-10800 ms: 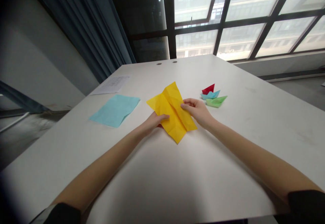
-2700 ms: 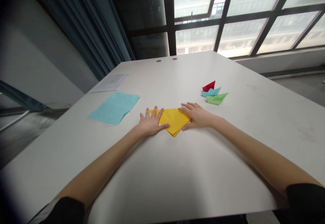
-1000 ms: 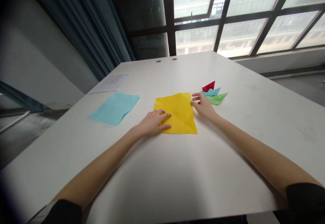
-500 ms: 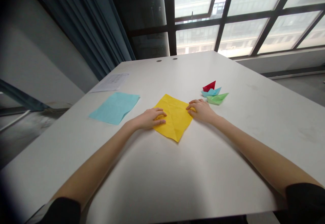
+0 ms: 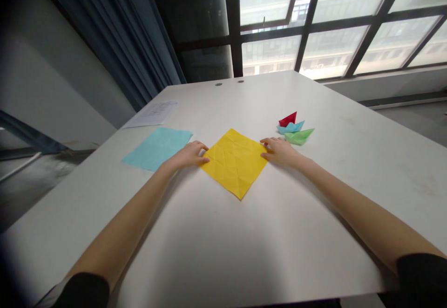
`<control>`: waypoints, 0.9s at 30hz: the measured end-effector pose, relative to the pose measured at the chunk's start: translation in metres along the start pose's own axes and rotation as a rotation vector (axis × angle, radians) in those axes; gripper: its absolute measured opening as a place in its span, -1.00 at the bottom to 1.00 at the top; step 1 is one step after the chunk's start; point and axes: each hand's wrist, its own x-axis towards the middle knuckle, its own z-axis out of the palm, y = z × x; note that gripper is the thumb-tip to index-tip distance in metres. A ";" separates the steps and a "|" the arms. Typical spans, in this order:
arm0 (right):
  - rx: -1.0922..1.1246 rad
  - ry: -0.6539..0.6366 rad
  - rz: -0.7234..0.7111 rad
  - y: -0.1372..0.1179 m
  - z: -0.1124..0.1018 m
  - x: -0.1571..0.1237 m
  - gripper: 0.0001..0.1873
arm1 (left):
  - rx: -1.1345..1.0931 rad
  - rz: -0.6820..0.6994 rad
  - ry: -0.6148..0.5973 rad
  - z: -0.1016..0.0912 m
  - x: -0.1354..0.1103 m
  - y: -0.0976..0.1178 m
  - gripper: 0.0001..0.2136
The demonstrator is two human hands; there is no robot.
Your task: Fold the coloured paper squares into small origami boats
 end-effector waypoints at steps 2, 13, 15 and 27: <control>0.044 -0.001 0.018 0.000 -0.001 0.000 -0.50 | -0.010 0.022 0.014 0.002 0.002 -0.001 -0.63; 0.082 -0.020 0.003 0.007 -0.001 0.002 -0.41 | -0.315 0.049 0.047 0.001 0.003 -0.003 -0.75; 0.081 -0.013 -0.012 0.009 -0.001 0.002 -0.45 | -0.309 0.046 0.066 0.001 0.005 -0.004 -0.83; 0.247 0.089 0.027 0.009 -0.001 0.001 -0.84 | -0.318 0.082 0.103 0.006 0.007 -0.010 -0.81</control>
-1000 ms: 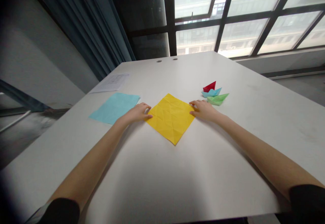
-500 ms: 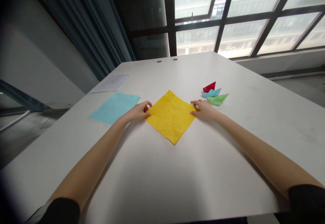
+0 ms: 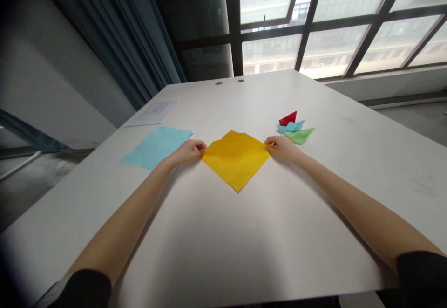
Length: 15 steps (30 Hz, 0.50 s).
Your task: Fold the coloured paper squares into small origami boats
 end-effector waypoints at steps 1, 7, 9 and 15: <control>-0.011 0.004 0.003 0.000 0.000 0.000 -0.83 | 0.004 0.003 0.010 0.000 0.000 0.000 -0.81; -0.153 0.017 -0.097 0.006 0.003 0.001 -0.70 | 0.061 0.108 -0.019 -0.002 0.000 -0.001 -0.73; -0.210 0.010 -0.134 0.007 0.003 0.001 -0.64 | 0.090 0.160 -0.072 -0.004 0.000 -0.001 -0.68; -0.329 0.012 -0.161 -0.014 -0.001 -0.005 -0.68 | 0.339 0.136 -0.074 -0.005 -0.004 0.018 -0.70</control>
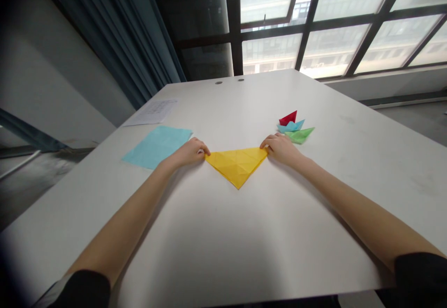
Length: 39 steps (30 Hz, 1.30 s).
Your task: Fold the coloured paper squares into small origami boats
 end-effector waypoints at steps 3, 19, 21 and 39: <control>0.041 0.005 -0.037 -0.020 -0.003 -0.002 -0.69 | 0.059 -0.033 0.057 0.004 0.000 0.029 -0.71; 0.082 -0.314 -0.087 -0.051 0.018 -0.017 -0.28 | -0.039 -0.249 -0.200 0.037 -0.011 0.089 -0.26; 0.093 -0.329 -0.087 -0.050 0.017 -0.017 -0.25 | -0.013 -0.354 -0.222 0.034 -0.012 0.084 -0.15; 0.319 -0.127 -0.369 -0.034 -0.009 -0.008 -0.55 | 0.028 -0.424 -0.259 0.033 -0.012 0.067 -0.04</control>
